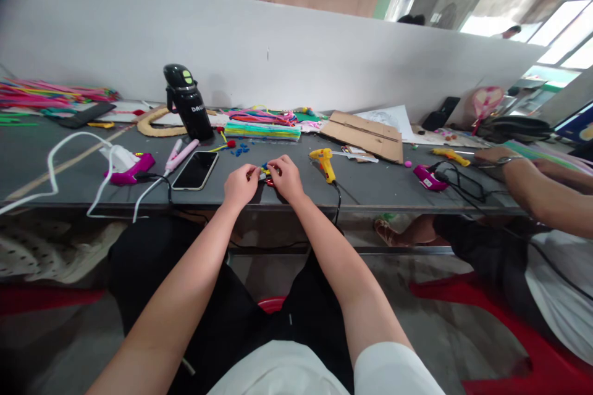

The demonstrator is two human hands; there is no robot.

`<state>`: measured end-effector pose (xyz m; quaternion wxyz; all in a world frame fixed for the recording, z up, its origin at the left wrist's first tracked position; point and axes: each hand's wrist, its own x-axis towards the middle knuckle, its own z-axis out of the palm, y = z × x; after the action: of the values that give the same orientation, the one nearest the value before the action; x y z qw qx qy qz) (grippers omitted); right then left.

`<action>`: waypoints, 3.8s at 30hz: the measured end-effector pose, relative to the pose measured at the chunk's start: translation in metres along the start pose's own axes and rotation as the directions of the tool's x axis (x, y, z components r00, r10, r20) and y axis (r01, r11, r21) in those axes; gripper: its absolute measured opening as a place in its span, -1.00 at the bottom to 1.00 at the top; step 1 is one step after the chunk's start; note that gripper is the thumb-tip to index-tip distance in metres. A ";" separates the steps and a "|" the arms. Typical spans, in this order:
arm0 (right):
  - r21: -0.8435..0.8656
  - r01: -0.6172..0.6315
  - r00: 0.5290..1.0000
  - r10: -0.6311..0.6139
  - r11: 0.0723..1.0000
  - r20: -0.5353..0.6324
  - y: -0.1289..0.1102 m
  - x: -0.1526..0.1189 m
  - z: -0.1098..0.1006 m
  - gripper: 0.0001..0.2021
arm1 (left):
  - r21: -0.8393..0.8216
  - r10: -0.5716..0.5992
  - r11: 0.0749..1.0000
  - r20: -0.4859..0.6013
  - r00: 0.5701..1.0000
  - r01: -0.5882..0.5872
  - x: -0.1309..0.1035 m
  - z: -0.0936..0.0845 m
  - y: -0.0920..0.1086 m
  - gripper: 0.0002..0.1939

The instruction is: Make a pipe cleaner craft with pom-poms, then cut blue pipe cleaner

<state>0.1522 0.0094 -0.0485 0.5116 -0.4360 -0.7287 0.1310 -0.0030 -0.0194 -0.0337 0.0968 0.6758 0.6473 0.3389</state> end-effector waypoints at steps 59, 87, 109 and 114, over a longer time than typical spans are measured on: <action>0.188 -0.137 0.985 0.114 0.973 0.129 0.004 0.011 -0.005 -0.65 | -0.329 -0.088 0.944 -0.178 0.980 0.025 0.014 0.001 -0.018 -0.86; -0.315 -0.302 0.915 0.366 0.900 0.170 0.034 0.126 0.092 -0.75 | -0.966 -0.608 0.259 -0.186 0.772 -0.029 0.010 -0.058 -0.053 -0.84; 0.458 -0.568 0.821 0.437 0.684 0.366 -0.003 0.138 0.038 -0.79 | -0.977 -0.631 0.192 -0.199 0.750 -0.098 -0.002 -0.080 -0.065 -0.83; 0.537 -0.496 0.730 -0.007 0.682 0.684 -0.051 0.119 0.068 -0.71 | -0.982 -0.566 0.182 -0.142 0.812 -0.045 -0.004 -0.078 -0.060 -0.82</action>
<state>0.0571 0.0879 0.0291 0.3329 -0.2416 -0.6830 0.6036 -0.0962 -0.0381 -0.0105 0.3847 0.2318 0.4081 0.7948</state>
